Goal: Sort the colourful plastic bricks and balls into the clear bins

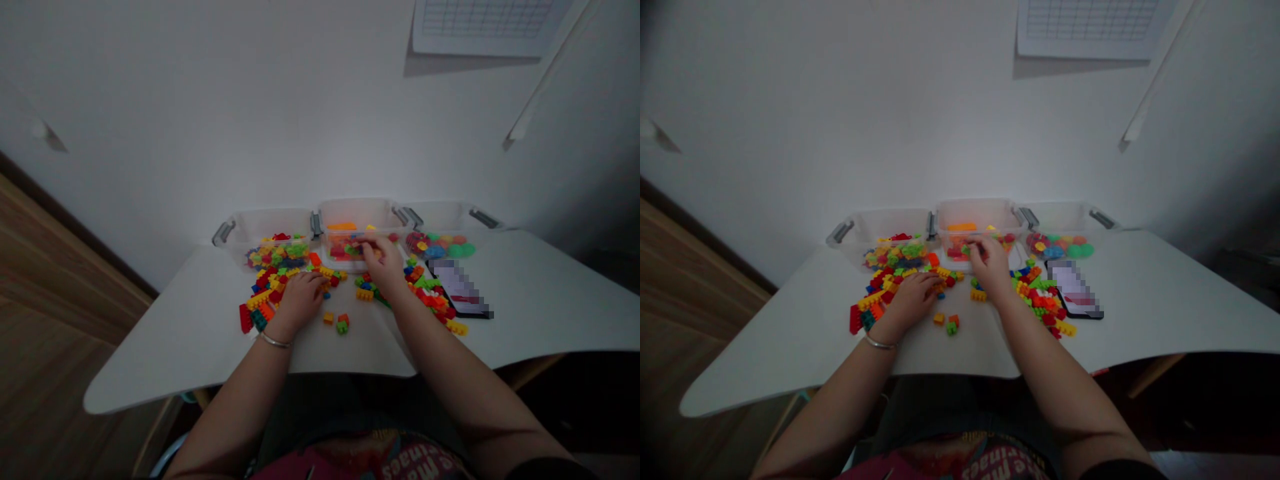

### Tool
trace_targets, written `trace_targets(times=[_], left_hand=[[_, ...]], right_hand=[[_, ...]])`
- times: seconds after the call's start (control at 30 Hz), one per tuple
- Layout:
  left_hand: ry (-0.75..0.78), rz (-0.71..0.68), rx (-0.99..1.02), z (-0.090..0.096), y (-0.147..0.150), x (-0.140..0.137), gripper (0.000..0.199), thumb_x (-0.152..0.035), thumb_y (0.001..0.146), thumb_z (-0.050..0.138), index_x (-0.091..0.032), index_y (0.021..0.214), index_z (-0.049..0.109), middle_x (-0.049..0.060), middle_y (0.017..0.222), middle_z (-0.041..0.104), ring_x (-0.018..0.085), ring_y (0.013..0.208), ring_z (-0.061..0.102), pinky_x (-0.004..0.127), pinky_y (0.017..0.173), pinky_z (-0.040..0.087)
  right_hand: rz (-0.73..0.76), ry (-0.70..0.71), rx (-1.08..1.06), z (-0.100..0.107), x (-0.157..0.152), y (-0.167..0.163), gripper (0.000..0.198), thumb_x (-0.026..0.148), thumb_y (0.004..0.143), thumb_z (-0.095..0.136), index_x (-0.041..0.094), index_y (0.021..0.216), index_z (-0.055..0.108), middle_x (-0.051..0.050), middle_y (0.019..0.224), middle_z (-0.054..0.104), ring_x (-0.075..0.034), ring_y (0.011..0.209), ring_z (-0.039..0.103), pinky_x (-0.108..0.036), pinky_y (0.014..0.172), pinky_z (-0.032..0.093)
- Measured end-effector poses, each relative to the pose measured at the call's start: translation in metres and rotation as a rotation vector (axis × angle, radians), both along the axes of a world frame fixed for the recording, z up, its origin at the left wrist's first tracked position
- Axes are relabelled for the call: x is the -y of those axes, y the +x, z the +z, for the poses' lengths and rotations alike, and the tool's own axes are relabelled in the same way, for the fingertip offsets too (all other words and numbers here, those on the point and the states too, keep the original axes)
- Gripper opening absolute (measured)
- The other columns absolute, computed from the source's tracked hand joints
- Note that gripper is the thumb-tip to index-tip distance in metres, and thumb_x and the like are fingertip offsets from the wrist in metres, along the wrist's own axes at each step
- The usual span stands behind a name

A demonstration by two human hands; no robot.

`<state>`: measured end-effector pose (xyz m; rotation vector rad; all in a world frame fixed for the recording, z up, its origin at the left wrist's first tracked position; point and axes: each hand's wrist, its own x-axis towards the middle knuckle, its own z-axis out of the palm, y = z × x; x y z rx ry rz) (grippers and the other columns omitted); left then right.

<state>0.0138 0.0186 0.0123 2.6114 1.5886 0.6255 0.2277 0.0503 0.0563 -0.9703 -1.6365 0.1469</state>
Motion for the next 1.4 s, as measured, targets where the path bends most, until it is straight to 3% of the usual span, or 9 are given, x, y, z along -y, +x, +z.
trace_targets(times=[0.17, 0.33, 0.57, 1.1, 1.23, 1.4], left_hand=[[0.003, 0.036, 0.016, -0.003, 0.003, -0.003, 0.031, -0.015, 0.084, 0.052, -0.018, 0.113, 0.062, 0.009, 0.117, 0.066, 0.024, 0.111, 0.057, 0.042, 0.102, 0.044], [0.013, 0.054, 0.008, -0.005, 0.004, -0.005, 0.03, -0.013, 0.086, 0.047, -0.016, 0.112, 0.06, 0.01, 0.112, 0.067, 0.023, 0.108, 0.059, 0.041, 0.1, 0.044], [0.016, 0.026, 0.004, -0.003, 0.004, -0.003, 0.028, -0.013, 0.085, 0.048, -0.017, 0.109, 0.062, 0.01, 0.113, 0.067, 0.022, 0.109, 0.058, 0.041, 0.102, 0.043], [0.021, 0.011, 0.008, -0.004, 0.003, -0.004, 0.028, -0.014, 0.083, 0.053, -0.021, 0.108, 0.064, 0.007, 0.119, 0.066, 0.023, 0.113, 0.057, 0.042, 0.104, 0.043], [0.009, 0.014, 0.006, -0.003, 0.005, -0.003, 0.028, -0.014, 0.083, 0.052, -0.02, 0.108, 0.064, 0.008, 0.119, 0.066, 0.024, 0.112, 0.057, 0.042, 0.103, 0.044], [-0.016, 0.023, 0.004, -0.004, 0.004, -0.001, 0.027, -0.014, 0.084, 0.052, -0.019, 0.108, 0.064, 0.009, 0.119, 0.066, 0.024, 0.114, 0.057, 0.043, 0.104, 0.043]], right_hand=[[0.166, -0.099, 0.359, -0.036, 0.014, -0.018, 0.018, 0.017, 0.086, 0.053, 0.023, 0.09, 0.07, -0.005, 0.093, 0.072, -0.021, 0.092, 0.063, -0.036, 0.087, 0.047], [0.261, -0.059, 0.753, -0.055, 0.02, -0.026, 0.018, 0.014, 0.085, 0.059, 0.021, 0.094, 0.073, -0.005, 0.095, 0.073, -0.022, 0.091, 0.061, -0.037, 0.085, 0.046], [0.213, -0.062, 0.858, -0.059, 0.018, -0.027, 0.019, 0.017, 0.089, 0.059, 0.021, 0.101, 0.073, -0.005, 0.1, 0.073, -0.022, 0.092, 0.061, -0.035, 0.084, 0.045], [0.082, -0.233, 0.795, -0.055, 0.023, -0.018, 0.011, 0.02, 0.084, 0.063, 0.02, 0.092, 0.071, -0.007, 0.093, 0.072, -0.023, 0.096, 0.06, -0.039, 0.092, 0.043], [0.04, -0.216, 0.54, -0.048, 0.017, -0.007, 0.019, 0.018, 0.085, 0.059, 0.022, 0.1, 0.069, -0.007, 0.098, 0.072, -0.023, 0.096, 0.061, -0.038, 0.089, 0.046], [-0.102, -0.039, 0.183, -0.022, -0.005, 0.034, 0.022, 0.023, 0.085, 0.051, 0.022, 0.097, 0.07, -0.007, 0.096, 0.07, -0.021, 0.09, 0.062, -0.037, 0.085, 0.049]])
